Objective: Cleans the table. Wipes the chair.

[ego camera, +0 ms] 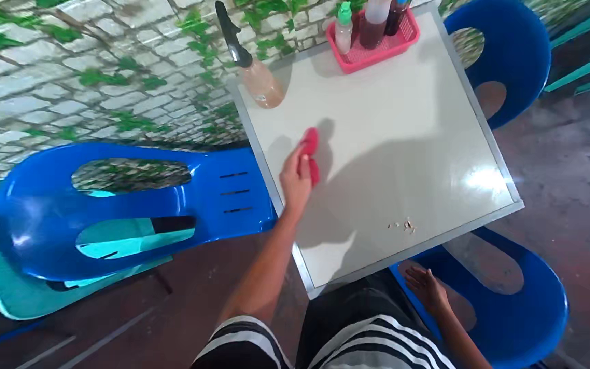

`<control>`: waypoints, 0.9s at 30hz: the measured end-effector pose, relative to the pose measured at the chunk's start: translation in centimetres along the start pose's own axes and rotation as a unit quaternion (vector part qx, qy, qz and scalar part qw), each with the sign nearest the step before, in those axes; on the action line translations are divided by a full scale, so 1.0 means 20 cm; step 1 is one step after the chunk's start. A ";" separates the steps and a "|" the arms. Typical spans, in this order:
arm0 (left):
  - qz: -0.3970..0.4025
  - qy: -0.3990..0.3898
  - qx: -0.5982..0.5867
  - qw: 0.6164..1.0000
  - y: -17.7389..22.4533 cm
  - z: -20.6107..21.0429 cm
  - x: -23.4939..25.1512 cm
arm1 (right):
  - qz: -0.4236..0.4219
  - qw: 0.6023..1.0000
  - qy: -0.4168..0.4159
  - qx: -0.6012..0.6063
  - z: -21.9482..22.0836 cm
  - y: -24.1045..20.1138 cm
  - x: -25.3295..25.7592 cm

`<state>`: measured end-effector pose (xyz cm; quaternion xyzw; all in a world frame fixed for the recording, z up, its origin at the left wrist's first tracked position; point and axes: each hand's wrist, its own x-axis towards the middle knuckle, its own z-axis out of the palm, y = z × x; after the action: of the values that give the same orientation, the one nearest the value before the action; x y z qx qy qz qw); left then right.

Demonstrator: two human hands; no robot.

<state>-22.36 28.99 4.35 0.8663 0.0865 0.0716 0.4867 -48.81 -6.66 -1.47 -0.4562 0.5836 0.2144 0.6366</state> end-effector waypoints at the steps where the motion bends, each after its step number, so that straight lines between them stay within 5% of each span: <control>1: -0.011 -0.004 0.078 0.997 -0.07 -0.03 0.07 | 0.002 1.000 0.001 0.000 0.00 0.00 0.01; 5: 0.010 -0.057 0.304 0.951 -0.25 0.09 0.30 | 0.022 1.000 0.017 -0.006 0.03 -0.03 0.04; 16: 0.048 -0.082 0.335 0.937 -0.05 0.48 1.24 | 0.018 0.994 0.015 -0.104 0.05 -0.02 0.03; 21: 0.093 -0.090 0.305 0.943 0.01 0.57 1.11 | 0.033 0.991 0.028 -0.127 0.01 0.01 0.00; 27: 0.255 -0.186 0.221 0.923 0.09 0.69 0.50 | 0.026 0.987 0.027 -0.158 0.02 0.04 0.04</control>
<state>-9.62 18.90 -0.87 0.9422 -0.2162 0.0099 0.2559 -49.08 -6.21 -2.46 -0.5412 0.5708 0.3085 0.5349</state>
